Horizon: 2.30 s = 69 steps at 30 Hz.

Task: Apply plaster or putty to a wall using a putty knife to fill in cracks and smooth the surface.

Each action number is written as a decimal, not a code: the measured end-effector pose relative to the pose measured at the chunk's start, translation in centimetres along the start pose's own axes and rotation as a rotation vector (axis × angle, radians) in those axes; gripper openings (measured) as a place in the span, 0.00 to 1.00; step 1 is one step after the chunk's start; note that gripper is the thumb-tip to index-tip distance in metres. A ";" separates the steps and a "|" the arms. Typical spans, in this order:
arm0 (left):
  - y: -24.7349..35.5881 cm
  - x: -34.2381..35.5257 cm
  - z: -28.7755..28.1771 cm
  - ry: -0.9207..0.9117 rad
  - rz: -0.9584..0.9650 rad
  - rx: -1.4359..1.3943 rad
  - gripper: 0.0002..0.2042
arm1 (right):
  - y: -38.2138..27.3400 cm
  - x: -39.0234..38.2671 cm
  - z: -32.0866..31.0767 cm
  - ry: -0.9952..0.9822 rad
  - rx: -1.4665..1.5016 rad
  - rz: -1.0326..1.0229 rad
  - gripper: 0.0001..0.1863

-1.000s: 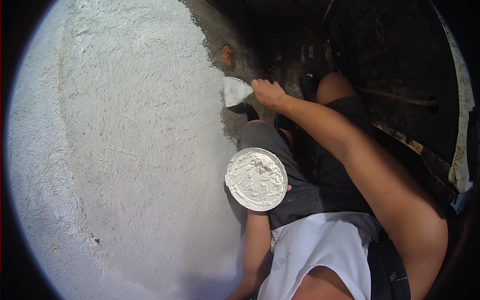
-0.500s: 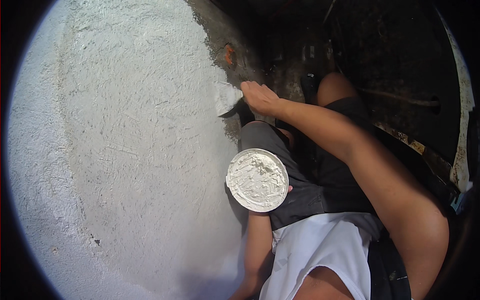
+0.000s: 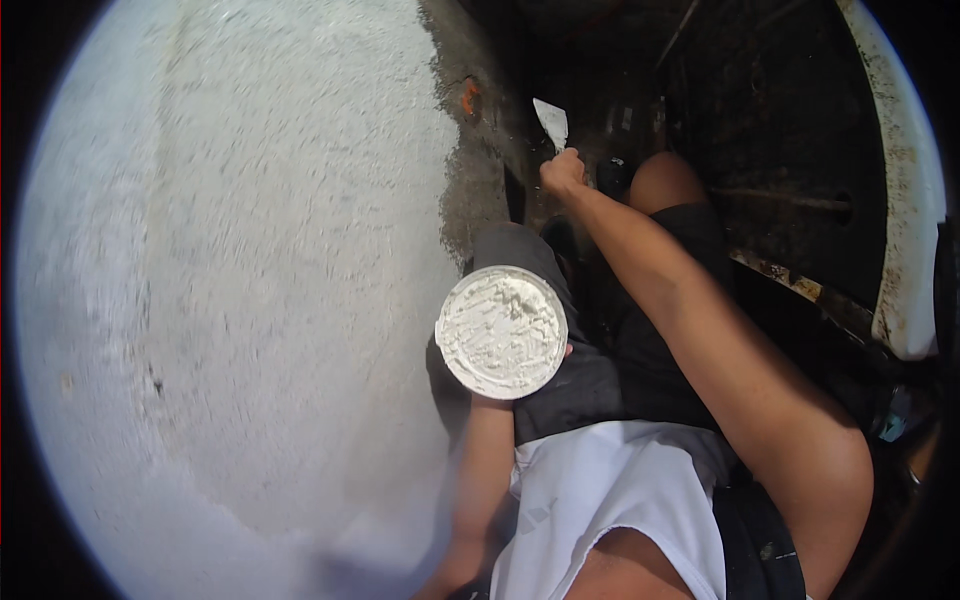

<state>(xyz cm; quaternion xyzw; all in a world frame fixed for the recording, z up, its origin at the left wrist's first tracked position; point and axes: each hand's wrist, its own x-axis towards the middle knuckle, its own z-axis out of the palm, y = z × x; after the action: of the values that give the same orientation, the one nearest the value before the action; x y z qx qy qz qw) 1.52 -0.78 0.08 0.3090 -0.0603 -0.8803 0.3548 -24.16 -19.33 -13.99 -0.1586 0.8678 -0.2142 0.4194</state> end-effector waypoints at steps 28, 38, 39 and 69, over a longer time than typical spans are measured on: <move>2.0 -2.8 4.2 -0.277 0.076 -0.646 0.31 | 5.6 -26.3 -17.7 0.228 -0.180 -1.196 0.19; 2.1 -2.4 3.7 -0.358 0.068 -0.659 0.32 | 7.6 -31.7 -20.5 0.176 -0.138 -0.881 0.17; 2.1 -2.4 3.7 -0.345 0.074 -0.653 0.32 | 7.3 -31.8 -20.7 0.188 -0.126 -0.895 0.17; 1.9 -1.8 3.2 -0.172 0.257 -0.461 0.35 | 4.8 -35.2 -20.9 0.296 -0.309 -1.258 0.22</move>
<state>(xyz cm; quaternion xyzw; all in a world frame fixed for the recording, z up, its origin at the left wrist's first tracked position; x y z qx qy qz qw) 1.74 -1.31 4.19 0.1340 0.0732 -0.8415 0.5182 -20.25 5.77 18.48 -0.6622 0.6789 -0.3108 0.0630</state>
